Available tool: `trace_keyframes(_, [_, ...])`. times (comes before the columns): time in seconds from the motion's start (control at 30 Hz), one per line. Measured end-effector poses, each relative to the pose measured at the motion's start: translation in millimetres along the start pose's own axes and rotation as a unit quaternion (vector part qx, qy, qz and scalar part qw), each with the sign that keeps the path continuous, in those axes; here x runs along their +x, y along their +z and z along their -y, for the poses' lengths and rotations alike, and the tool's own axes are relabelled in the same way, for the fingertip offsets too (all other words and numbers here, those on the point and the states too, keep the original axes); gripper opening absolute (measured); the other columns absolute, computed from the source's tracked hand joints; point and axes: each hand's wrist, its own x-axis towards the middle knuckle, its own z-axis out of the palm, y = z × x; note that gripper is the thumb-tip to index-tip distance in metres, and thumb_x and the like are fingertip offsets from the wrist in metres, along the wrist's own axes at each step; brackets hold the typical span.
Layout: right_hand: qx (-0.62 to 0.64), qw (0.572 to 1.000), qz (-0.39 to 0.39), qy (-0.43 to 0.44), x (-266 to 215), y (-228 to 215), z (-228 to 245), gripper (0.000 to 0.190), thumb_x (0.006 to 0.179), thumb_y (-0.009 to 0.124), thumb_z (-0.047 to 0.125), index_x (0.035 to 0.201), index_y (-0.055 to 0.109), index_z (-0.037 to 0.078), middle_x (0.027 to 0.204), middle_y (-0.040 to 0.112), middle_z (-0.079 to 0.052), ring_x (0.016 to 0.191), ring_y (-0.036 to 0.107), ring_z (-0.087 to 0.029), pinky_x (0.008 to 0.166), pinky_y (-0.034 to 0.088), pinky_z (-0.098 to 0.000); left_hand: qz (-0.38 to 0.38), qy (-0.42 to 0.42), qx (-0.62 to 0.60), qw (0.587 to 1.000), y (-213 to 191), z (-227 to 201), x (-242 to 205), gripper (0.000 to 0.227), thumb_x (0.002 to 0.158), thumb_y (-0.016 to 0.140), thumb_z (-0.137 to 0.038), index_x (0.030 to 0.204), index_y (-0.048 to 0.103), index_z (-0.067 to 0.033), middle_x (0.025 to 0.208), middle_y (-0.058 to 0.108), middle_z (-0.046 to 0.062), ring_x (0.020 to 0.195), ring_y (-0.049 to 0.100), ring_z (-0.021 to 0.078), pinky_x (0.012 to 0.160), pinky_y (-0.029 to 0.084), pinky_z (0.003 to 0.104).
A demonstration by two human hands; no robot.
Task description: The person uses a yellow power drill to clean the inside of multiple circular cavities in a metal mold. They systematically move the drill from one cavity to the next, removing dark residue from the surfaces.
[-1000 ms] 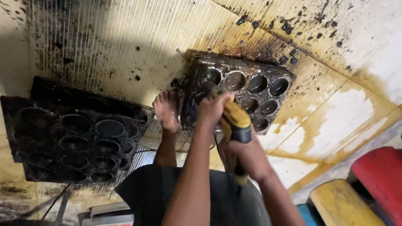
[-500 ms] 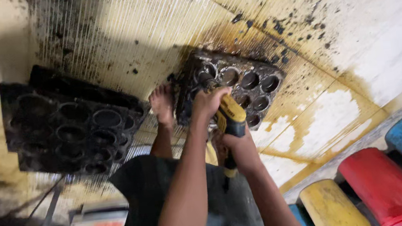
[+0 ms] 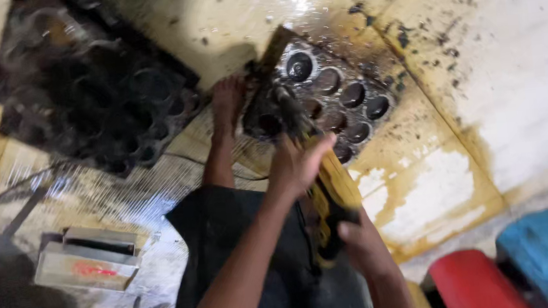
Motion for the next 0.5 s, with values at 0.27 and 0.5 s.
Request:
trace_keyframes(0.27, [-0.177,0.972,-0.099,0.121,-20,10,-60,0.04,0.065,0.069,0.005,0.104,0.069,-0.003,0.081,0.067,-0.011,0.068,0.059,-0.023,0.062,0.048,-0.0348,0.054,0.09,-0.187,0.977,-95,132,32,0.052,0.101,0.05,-0.055,0.111,0.064,-0.0057,0.099,0.06,0.003,0.092,0.059,0.018,0.079,0.05,0.039])
trace_keyframes(0.5, [0.082,0.982,-0.115,0.124,4,-78,-148,0.044,0.089,0.069,0.007,0.129,0.054,0.0,0.091,0.057,-0.015,0.073,0.055,-0.027,0.062,0.046,-0.0409,-0.434,-0.006,-0.187,0.881,-362,250,145,0.078,0.096,0.064,-0.042,0.157,0.03,-0.0078,0.158,0.036,0.017,0.14,0.042,0.0371,0.109,0.042,0.049])
